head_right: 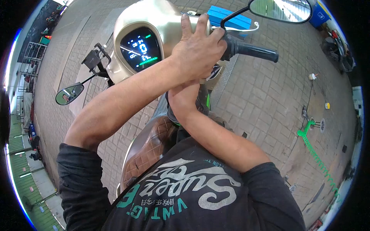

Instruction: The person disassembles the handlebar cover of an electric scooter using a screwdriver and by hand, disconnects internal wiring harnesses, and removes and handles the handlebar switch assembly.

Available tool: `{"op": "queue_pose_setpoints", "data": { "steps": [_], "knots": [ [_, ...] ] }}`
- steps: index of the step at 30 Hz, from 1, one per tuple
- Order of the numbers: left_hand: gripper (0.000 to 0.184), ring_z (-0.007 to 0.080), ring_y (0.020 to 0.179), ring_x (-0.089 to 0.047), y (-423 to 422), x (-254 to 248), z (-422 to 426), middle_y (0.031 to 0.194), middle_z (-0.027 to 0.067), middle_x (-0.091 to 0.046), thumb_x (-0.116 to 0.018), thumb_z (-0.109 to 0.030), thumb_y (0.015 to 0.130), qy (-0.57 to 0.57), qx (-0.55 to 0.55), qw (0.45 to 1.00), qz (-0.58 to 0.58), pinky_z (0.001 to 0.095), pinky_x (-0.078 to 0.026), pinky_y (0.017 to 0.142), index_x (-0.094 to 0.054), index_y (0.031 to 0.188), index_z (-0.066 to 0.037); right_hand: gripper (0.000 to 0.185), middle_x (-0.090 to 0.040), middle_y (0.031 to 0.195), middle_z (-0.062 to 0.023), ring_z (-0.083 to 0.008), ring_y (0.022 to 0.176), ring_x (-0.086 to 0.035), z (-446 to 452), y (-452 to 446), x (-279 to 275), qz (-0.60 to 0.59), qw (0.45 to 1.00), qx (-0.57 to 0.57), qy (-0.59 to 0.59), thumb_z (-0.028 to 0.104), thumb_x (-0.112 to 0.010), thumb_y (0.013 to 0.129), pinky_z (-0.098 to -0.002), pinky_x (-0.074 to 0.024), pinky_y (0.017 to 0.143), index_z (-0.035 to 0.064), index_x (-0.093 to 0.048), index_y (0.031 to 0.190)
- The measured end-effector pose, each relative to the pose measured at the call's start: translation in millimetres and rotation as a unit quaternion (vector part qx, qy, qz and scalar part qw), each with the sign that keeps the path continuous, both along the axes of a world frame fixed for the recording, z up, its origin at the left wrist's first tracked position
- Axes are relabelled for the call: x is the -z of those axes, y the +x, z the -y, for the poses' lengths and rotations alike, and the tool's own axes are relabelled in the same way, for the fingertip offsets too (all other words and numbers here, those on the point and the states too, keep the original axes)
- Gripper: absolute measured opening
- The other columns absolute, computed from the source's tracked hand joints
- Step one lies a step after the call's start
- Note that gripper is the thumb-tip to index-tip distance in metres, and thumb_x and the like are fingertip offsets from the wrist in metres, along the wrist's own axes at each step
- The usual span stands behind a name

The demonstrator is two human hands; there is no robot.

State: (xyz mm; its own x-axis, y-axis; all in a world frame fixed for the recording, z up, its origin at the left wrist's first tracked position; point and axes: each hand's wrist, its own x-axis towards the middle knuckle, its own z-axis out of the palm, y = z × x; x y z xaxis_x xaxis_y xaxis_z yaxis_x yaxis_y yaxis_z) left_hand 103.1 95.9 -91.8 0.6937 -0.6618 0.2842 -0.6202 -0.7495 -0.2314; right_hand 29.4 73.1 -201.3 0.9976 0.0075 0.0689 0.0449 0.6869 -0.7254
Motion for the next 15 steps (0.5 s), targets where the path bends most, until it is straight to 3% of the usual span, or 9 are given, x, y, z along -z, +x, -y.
{"op": "queue_pose_setpoints", "data": {
  "steps": [1,4,6,8,10,13,15],
  "knots": [
    [0.037,0.0468,0.127,-0.033,3,-1,1,0.121,0.0101,-0.049,-0.074,-0.019,0.067,-0.003,-0.007,1.000,0.004,0.0777,-0.028,0.094,-0.067,0.102,-0.007,0.037,-0.054,0.116,-0.0027,-0.0157,0.108,-0.054,1,0,-4,0.037,0.990,0.019,-0.136,0.007,-0.061,0.092,-0.0313,-0.0471,0.087,0.0084,-0.046,0.126],
    [0.042,0.0470,0.129,-0.035,9,-9,3,0.128,0.0115,-0.049,-0.070,-0.023,0.076,0.014,-0.037,0.999,-0.009,0.0760,-0.026,0.098,-0.064,0.114,-0.008,0.030,-0.056,0.111,-0.0027,-0.0148,0.101,-0.057,-12,-5,-25,-0.013,0.995,0.013,0.098,0.006,-0.060,0.093,-0.0310,-0.0489,0.082,0.0049,-0.050,0.122],
    [0.051,0.0473,0.133,-0.032,12,-18,2,0.139,0.0138,-0.045,-0.067,-0.029,0.080,0.031,-0.057,0.997,-0.035,0.0740,-0.023,0.103,-0.059,0.126,-0.008,0.031,-0.056,0.111,-0.0034,-0.0149,0.100,-0.057,-9,2,-24,0.001,0.996,0.043,-0.081,0.006,-0.060,0.093,-0.0306,-0.0489,0.080,0.0039,-0.050,0.122],
    [0.051,0.0477,0.132,-0.034,22,-24,-3,0.138,0.0159,-0.045,-0.068,-0.026,0.078,-0.007,-0.048,0.996,-0.075,0.0760,-0.023,0.101,-0.059,0.123,-0.004,0.031,-0.057,0.111,-0.0040,-0.0147,0.099,-0.058,-9,13,-30,0.002,0.985,0.061,-0.160,0.006,-0.060,0.093,-0.0300,-0.0489,0.080,0.0030,-0.050,0.122],
    [0.051,0.0480,0.132,-0.034,32,-36,-4,0.138,0.0161,-0.045,-0.068,-0.026,0.078,-0.007,-0.072,0.992,-0.102,0.0765,-0.023,0.100,-0.059,0.123,-0.003,0.030,-0.057,0.111,-0.0044,-0.0143,0.099,-0.058,-13,24,-43,-0.014,0.989,0.070,-0.133,0.005,-0.060,0.093,-0.0292,-0.0488,0.079,0.0022,-0.050,0.121],
    [0.051,0.0490,0.132,-0.033,33,-40,-12,0.135,0.0165,-0.047,-0.069,-0.025,0.077,-0.040,-0.067,0.991,-0.107,0.0766,-0.022,0.101,-0.059,0.122,-0.003,0.039,-0.062,0.104,-0.0122,-0.0176,0.095,-0.059,-19,31,-43,-0.035,0.988,0.075,-0.129,0.009,-0.072,0.081,-0.0307,-0.0462,0.082,-0.0050,-0.052,0.111],
    [0.049,0.0495,0.131,-0.033,30,-33,-14,0.133,0.0166,-0.050,-0.067,-0.024,0.078,-0.060,-0.054,0.995,-0.058,0.0766,-0.021,0.101,-0.059,0.122,-0.003,0.041,-0.062,0.105,-0.0123,-0.0172,0.096,-0.059,-23,27,-41,-0.015,0.967,0.120,-0.222,0.011,-0.073,0.081,-0.0301,-0.0464,0.082,-0.0047,-0.052,0.112]
  ]
}}
